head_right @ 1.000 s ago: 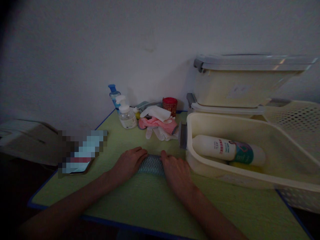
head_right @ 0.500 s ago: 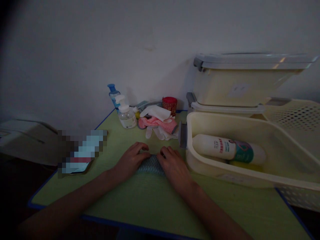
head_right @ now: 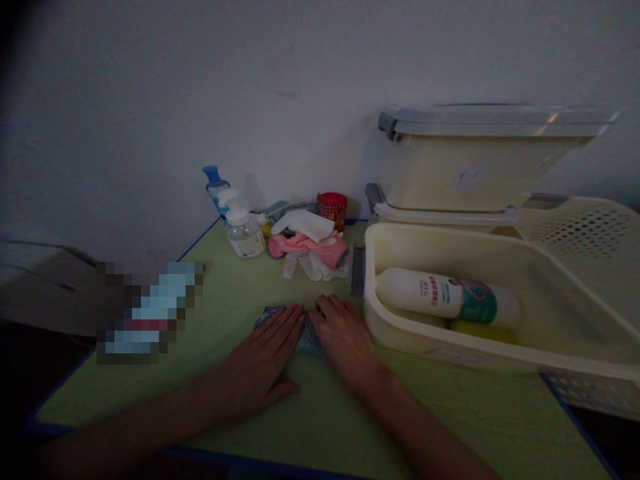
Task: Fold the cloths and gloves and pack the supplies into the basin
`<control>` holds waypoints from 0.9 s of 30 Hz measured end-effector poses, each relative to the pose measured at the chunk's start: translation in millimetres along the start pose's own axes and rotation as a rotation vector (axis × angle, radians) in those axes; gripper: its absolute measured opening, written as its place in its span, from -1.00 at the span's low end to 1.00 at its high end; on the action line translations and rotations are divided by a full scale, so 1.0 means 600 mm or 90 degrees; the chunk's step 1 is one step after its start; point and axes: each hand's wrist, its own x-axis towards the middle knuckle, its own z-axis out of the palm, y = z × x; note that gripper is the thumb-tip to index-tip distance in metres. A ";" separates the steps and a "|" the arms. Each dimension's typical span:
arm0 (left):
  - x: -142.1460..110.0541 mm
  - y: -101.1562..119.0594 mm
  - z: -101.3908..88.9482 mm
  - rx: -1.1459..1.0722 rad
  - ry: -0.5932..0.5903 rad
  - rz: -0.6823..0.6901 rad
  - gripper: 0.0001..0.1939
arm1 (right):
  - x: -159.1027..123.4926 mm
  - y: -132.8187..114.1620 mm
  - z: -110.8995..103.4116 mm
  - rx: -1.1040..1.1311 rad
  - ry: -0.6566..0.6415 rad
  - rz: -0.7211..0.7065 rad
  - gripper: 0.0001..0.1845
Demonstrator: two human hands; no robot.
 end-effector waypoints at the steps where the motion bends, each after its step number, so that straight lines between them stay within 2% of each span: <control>1: 0.000 -0.001 0.000 -0.008 -0.017 -0.001 -0.17 | -0.003 -0.001 0.000 -0.007 0.009 0.003 -0.76; 5: 0.001 -0.005 -0.003 -0.046 -0.026 -0.002 -0.15 | -0.019 -0.020 0.008 0.019 0.108 -0.043 -0.60; 7: 0.002 -0.005 -0.004 -0.073 -0.015 0.009 -0.21 | -0.026 -0.033 0.016 0.056 0.122 -0.074 -0.54; 10: 0.000 -0.004 -0.003 -0.093 -0.015 0.019 -0.29 | -0.032 -0.047 0.031 0.092 0.076 -0.093 -0.37; 13: -0.003 -0.007 -0.005 -0.082 -0.031 0.014 -0.27 | -0.034 -0.046 0.040 0.100 0.024 -0.096 -0.22; 18: -0.004 -0.023 -0.017 -0.088 -0.028 0.028 -0.24 | -0.038 -0.033 0.050 0.093 0.034 -0.088 -0.15; 22: -0.008 -0.041 -0.021 -0.083 -0.038 0.015 -0.14 | -0.043 -0.026 0.055 0.085 0.044 -0.090 -0.05; 27: -0.011 -0.055 -0.021 -0.087 -0.069 0.017 -0.09 | -0.043 -0.023 0.048 0.079 -0.002 -0.093 -0.01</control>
